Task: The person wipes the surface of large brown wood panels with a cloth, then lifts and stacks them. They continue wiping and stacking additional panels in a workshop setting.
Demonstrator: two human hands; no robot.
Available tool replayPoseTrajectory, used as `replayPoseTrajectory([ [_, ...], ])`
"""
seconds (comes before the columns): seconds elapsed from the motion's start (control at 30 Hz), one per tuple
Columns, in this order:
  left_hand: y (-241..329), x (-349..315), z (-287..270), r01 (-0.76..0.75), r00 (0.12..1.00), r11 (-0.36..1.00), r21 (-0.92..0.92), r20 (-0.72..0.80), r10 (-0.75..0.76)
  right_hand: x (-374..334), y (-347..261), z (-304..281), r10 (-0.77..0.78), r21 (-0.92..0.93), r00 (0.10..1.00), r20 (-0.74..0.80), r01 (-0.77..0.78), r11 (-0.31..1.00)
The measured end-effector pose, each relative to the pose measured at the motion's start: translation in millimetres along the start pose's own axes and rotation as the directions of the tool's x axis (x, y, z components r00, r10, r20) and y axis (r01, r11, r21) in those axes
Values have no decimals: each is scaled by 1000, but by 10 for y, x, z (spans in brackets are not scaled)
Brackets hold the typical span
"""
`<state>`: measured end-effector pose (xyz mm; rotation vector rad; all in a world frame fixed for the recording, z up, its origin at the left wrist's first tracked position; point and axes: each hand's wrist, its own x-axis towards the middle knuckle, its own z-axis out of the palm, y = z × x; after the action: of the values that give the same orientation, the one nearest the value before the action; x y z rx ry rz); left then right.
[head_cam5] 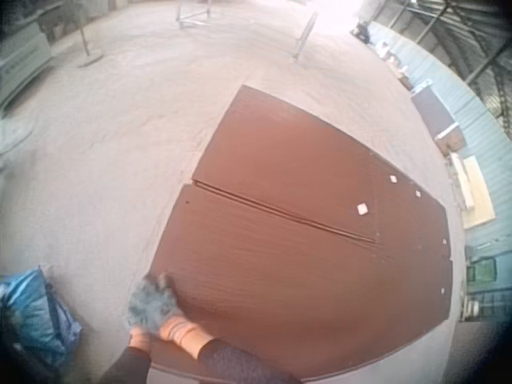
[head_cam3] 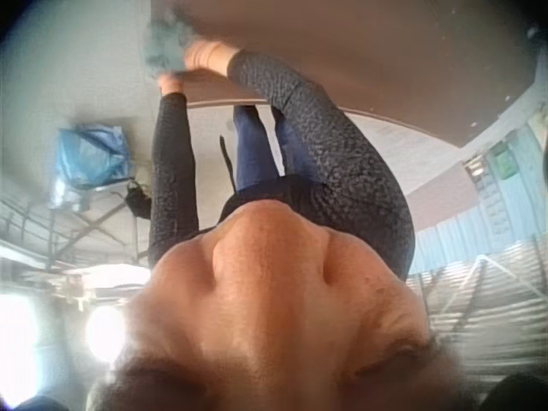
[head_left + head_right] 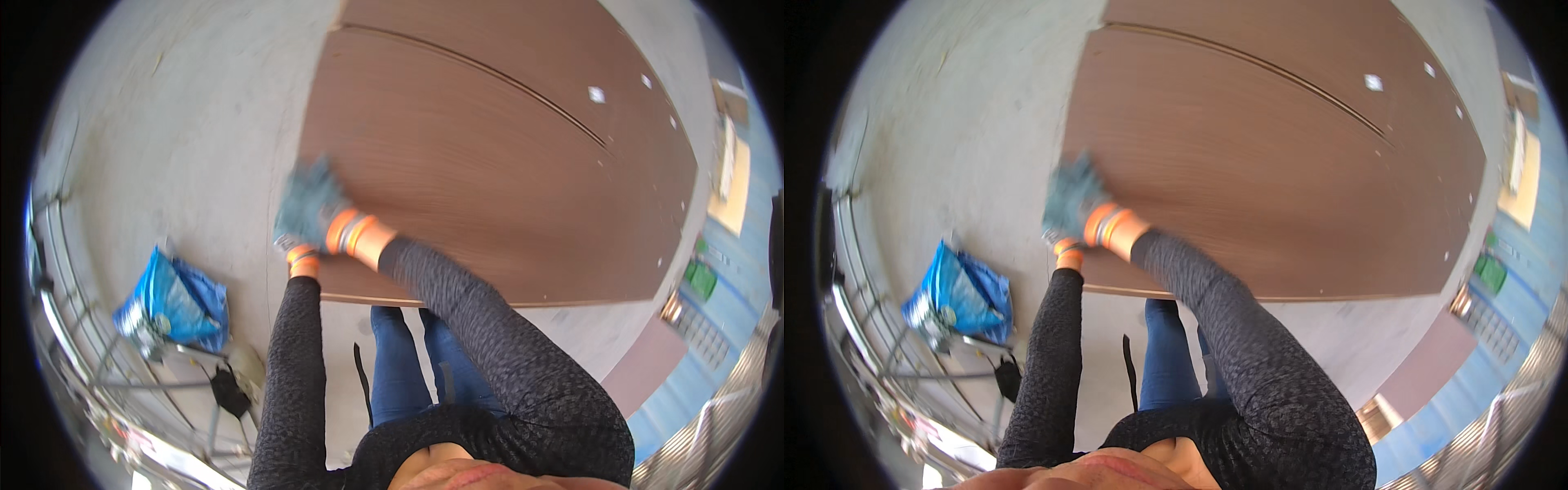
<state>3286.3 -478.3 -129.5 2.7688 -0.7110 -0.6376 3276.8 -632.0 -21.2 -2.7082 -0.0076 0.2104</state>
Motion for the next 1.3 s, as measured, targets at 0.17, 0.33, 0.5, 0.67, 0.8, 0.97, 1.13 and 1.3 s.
replayPoseTrajectory([
  [0.17, -201, 130, 68, 222, 974, 969, -113, 67, -215, -1270, -195, -4, 491, 937, 870, -48, -131, 323],
  [0.33, 250, 107, -176, 217, 975, 942, 255, -105, -196, -3771, 285, 63, 799, 516, 491, 347, -811, 275],
  [0.5, 826, -209, 354, 24, 855, 961, 274, -503, 122, -6135, 312, 623, 975, 497, 218, -46, -841, 211],
  [0.67, 2053, -705, 847, -322, 786, 925, 201, -487, 380, -6308, 1559, 226, 782, 271, 170, -599, -876, 398],
  [0.8, 2567, -840, 1171, -236, 815, 943, 237, -480, 324, -5708, 2866, -143, 794, 400, 237, -560, -762, 510],
  [0.97, 2743, -927, 1204, -268, 767, 924, 271, -521, 375, -4721, 4042, -530, 931, 409, 244, -273, -846, 342],
  [1.13, 2761, -873, 1139, -254, 794, 930, 266, -491, 358, -3745, 4606, -908, 981, 215, 192, 37, -960, 180],
  [1.3, 2730, -838, 1064, -257, 799, 929, 268, -482, 360, -3122, 4623, -1027, 955, 110, 279, 103, -957, 268],
])
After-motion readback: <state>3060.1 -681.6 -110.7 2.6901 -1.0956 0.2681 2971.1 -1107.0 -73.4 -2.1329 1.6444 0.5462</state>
